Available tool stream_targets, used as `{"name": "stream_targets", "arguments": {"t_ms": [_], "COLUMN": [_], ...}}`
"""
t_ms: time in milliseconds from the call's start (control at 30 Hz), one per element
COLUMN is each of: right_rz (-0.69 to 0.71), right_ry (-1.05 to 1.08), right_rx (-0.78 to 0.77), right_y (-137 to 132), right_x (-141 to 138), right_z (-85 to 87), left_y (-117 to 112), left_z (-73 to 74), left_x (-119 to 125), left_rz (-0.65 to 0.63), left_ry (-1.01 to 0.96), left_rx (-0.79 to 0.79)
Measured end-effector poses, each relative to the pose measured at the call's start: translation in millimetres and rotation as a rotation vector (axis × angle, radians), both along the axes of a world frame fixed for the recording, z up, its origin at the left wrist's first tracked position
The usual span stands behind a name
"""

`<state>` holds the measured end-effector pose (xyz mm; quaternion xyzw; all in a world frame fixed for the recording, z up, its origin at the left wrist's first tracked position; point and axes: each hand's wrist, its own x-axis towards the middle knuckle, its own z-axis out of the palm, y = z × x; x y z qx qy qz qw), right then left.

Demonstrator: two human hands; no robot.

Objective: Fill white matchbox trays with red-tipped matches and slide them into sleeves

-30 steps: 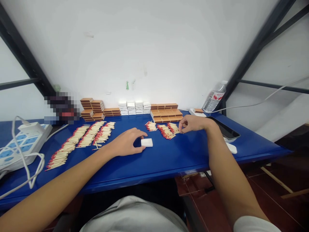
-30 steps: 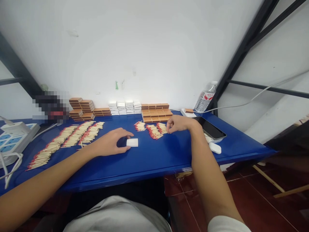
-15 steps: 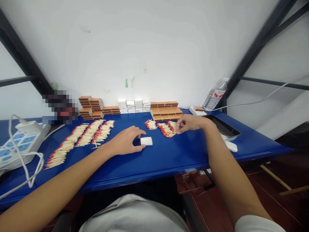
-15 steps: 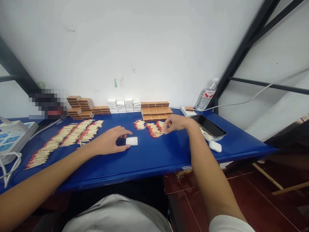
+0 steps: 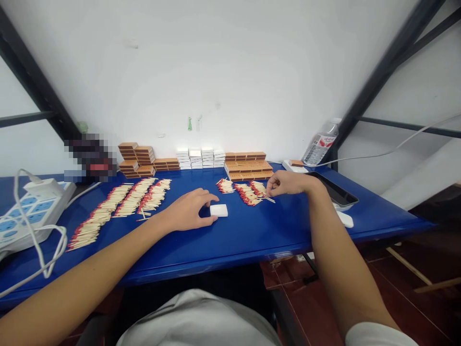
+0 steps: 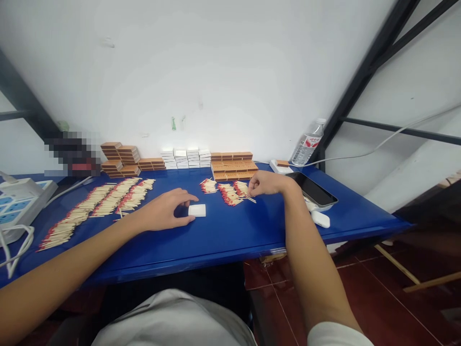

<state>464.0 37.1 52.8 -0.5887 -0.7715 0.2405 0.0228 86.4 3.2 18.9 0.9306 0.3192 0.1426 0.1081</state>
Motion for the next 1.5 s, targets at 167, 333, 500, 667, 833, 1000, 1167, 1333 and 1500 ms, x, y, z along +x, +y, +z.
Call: {"name": "stream_targets", "arguments": {"t_ms": [167,333,500,667,833,1000,1167,1333,1500], "right_rz": [-0.021,-0.071,-0.043,-0.040,-0.027,0.082,0.266,0.405,0.454], "right_ry": [-0.029,-0.063,-0.056,-0.057,-0.030,0.124,0.472,0.573,0.520], "right_rx": [-0.014,-0.040,-0.057,-0.057,-0.024,0.041,0.072,0.054,0.053], "right_y": [1,1,2,4,1,-8,-22,-28,-24], "right_x": [7,8,1,-4,-4,-12,-57,-106,-116], "right_z": [-3.0,-4.6,-4.9,-7.8,-5.7,5.2,5.7,-7.2,-19.4], "left_y": [0,0,0,0,0,-2,-6,-6,-4], "left_z": [1.5,1.8,0.9,0.8,-0.8,-2.7,-2.9,-6.9,-8.3], "left_x": [0,1,1,1,1,3,10,13,13], "left_rz": [0.008,0.012,0.008,0.005,0.004,0.002,0.031,0.055,0.078], "left_ry": [0.009,0.010,0.004,0.012,0.021,-0.021,-0.081,-0.120,-0.149], "left_rx": [-0.002,-0.002,-0.006,0.003,0.010,0.003,-0.043,-0.050,-0.058]}}
